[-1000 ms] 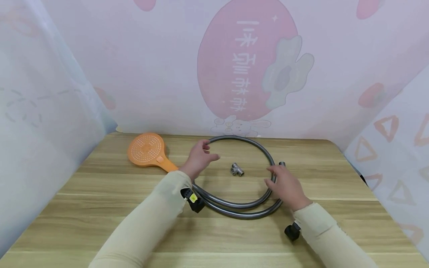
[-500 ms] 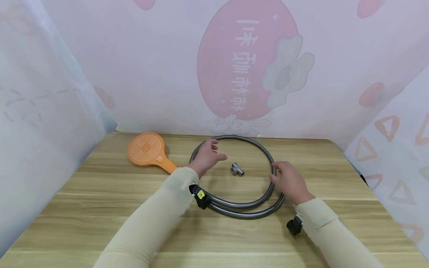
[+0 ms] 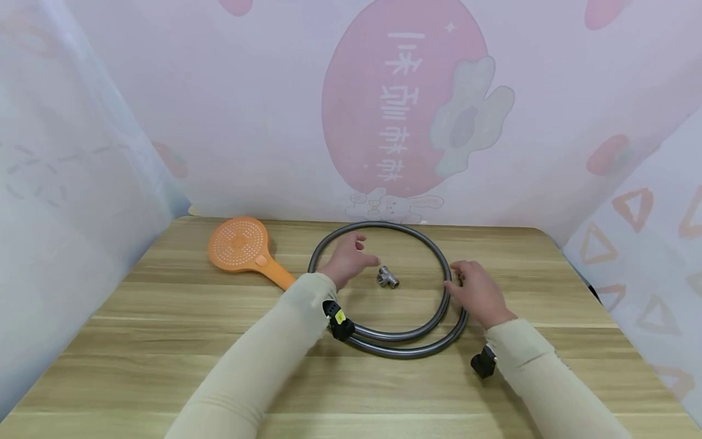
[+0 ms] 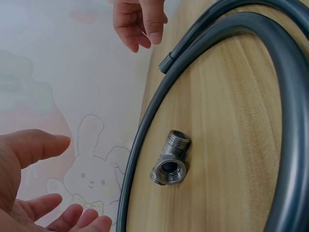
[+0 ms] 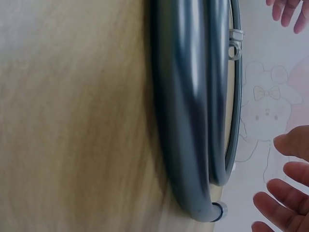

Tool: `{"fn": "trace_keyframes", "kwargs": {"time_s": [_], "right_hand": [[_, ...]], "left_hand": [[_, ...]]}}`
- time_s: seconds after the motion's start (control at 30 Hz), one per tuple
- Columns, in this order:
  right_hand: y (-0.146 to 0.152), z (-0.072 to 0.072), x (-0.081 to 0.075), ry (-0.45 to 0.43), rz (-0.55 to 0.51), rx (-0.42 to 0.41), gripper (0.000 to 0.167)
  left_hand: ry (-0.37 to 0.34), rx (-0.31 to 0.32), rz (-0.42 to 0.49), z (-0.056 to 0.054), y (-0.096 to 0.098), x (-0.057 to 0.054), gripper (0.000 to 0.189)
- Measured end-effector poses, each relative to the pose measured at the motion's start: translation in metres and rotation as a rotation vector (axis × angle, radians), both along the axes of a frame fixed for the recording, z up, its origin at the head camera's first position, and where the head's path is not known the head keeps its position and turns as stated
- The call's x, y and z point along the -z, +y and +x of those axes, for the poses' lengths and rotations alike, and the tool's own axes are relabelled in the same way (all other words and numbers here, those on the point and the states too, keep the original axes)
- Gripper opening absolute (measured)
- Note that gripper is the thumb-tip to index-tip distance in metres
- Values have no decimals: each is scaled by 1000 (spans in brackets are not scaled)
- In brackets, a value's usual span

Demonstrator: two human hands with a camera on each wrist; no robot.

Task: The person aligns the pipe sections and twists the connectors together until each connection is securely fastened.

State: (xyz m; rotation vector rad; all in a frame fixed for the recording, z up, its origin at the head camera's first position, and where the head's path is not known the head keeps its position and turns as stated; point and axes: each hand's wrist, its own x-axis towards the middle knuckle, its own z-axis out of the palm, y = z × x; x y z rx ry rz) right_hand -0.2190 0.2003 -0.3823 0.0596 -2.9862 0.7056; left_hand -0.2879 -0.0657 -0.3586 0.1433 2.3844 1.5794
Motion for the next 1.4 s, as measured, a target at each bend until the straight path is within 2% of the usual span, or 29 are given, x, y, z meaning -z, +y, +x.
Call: {"fn": "trace_keyframes", "kwargs": {"time_s": [0.27, 0.6, 0.93, 1.17, 1.4], "right_hand": [[7, -7, -2, -29, 10, 29, 47], [17, -12, 1, -63, -22, 77, 48], [23, -21, 3, -106, -47, 106, 51], [27, -24, 4, -113, -49, 115, 53], [33, -29, 7, -145, -52, 129, 57]], "left_hand": [[-5, 28, -13, -5, 7, 8, 64], [-6, 64, -30, -10, 8, 15, 64], [-30, 83, -1, -15, 14, 20, 62], [-39, 92, -50, -18, 17, 28, 65], [-52, 115, -71, -17, 19, 31, 65]]}}
